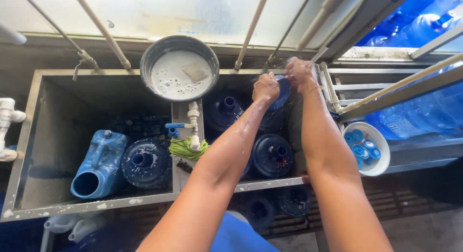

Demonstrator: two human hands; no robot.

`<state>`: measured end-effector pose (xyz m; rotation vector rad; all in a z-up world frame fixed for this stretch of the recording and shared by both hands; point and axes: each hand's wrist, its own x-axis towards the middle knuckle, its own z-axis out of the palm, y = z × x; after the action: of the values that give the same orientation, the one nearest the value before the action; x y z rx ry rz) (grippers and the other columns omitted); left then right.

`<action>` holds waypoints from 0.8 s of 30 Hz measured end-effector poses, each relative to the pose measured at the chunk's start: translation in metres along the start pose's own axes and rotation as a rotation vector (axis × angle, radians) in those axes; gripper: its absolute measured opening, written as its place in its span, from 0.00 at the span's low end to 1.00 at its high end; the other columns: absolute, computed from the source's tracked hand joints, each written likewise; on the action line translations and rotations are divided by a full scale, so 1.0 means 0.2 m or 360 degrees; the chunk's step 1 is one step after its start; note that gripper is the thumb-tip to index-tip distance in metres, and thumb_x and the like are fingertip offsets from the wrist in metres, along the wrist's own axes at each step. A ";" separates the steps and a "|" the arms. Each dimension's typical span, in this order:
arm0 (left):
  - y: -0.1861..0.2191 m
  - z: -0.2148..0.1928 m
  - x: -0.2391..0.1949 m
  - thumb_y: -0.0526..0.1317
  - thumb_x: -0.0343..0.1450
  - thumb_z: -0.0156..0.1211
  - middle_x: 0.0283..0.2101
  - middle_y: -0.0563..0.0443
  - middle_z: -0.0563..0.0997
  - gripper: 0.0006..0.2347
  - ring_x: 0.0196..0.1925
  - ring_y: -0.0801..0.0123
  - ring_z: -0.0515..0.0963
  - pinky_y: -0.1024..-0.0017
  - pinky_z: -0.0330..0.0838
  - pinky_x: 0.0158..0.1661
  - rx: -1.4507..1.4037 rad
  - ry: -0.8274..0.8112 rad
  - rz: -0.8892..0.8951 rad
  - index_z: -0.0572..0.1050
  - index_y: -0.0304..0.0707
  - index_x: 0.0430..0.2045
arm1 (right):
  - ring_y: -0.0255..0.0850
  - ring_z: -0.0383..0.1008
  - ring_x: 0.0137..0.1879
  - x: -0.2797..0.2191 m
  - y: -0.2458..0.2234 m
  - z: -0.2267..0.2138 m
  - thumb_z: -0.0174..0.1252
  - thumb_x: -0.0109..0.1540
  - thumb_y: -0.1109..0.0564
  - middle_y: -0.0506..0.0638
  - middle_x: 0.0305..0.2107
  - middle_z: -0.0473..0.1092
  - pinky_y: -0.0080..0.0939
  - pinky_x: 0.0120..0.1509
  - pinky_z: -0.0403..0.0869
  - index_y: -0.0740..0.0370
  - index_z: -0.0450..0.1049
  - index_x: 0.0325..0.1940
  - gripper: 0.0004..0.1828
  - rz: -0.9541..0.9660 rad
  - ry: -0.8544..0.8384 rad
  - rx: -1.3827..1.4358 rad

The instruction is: The person scrubs the exterior of a large blue water container with a sponge, then rinses it under a tap. They then rinse several smaller blue water jugs and place them in a sink. Finally, they rinse their hands and wash another large container.

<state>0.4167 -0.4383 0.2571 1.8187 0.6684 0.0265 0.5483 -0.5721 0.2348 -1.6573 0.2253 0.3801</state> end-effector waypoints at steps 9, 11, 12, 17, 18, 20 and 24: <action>0.20 0.13 0.00 0.61 0.73 0.46 0.54 0.35 0.80 0.26 0.60 0.46 0.78 0.55 0.73 0.56 0.0132 -0.0141 -0.0069 0.80 0.40 0.49 | 0.58 0.78 0.41 0.11 0.21 -0.10 0.52 0.68 0.45 0.62 0.33 0.76 0.56 0.44 0.74 0.58 0.80 0.36 0.18 -0.0983 0.0251 -0.1664; 0.22 0.15 0.02 0.59 0.71 0.49 0.54 0.37 0.81 0.24 0.59 0.47 0.79 0.56 0.73 0.56 0.0191 -0.0109 -0.0100 0.80 0.41 0.48 | 0.59 0.79 0.45 -0.06 0.17 -0.10 0.50 0.67 0.43 0.62 0.38 0.76 0.58 0.50 0.75 0.57 0.80 0.41 0.19 -0.0894 0.0378 -0.1453; 0.23 0.17 0.04 0.59 0.71 0.49 0.54 0.37 0.81 0.24 0.59 0.47 0.79 0.56 0.73 0.56 0.0195 -0.0113 -0.0102 0.80 0.41 0.48 | 0.59 0.79 0.45 -0.13 0.19 -0.08 0.50 0.67 0.43 0.62 0.38 0.76 0.58 0.50 0.75 0.57 0.80 0.41 0.19 -0.0888 0.0380 -0.1451; 0.15 0.40 0.26 0.50 0.71 0.52 0.44 0.42 0.85 0.16 0.46 0.50 0.85 0.58 0.80 0.46 0.0487 -0.0172 0.0036 0.83 0.46 0.43 | 0.62 0.76 0.53 -0.12 0.57 -0.18 0.47 0.67 0.43 0.60 0.43 0.78 0.58 0.58 0.72 0.58 0.81 0.43 0.21 -0.0715 0.0858 -0.1171; 0.12 0.45 0.32 0.50 0.71 0.52 0.44 0.42 0.85 0.16 0.46 0.50 0.85 0.58 0.80 0.46 0.0489 -0.0177 0.0033 0.83 0.46 0.43 | 0.62 0.76 0.53 -0.20 0.56 -0.17 0.47 0.67 0.43 0.60 0.43 0.78 0.58 0.58 0.72 0.58 0.81 0.43 0.21 -0.0708 0.0858 -0.1172; 0.05 0.55 0.44 0.47 0.71 0.51 0.35 0.44 0.84 0.14 0.36 0.53 0.85 0.59 0.81 0.36 0.0250 -0.0281 -0.0062 0.80 0.42 0.42 | 0.61 0.76 0.53 -0.38 0.55 -0.15 0.44 0.69 0.41 0.62 0.43 0.78 0.58 0.59 0.72 0.62 0.80 0.45 0.26 -0.0428 0.0980 -0.0901; -0.06 0.64 0.55 0.42 0.73 0.48 0.27 0.38 0.77 0.16 0.25 0.50 0.78 0.56 0.73 0.28 -0.1309 -0.0263 -0.0932 0.73 0.22 0.44 | 0.56 0.76 0.50 -0.56 0.69 -0.15 0.48 0.68 0.34 0.62 0.43 0.76 0.55 0.58 0.72 0.65 0.79 0.47 0.31 0.0114 0.0996 -0.0289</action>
<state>0.5471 -0.4982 0.1665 0.7930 0.8836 -0.2085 0.3978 -0.6263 0.1521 -1.9154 0.7342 -0.0816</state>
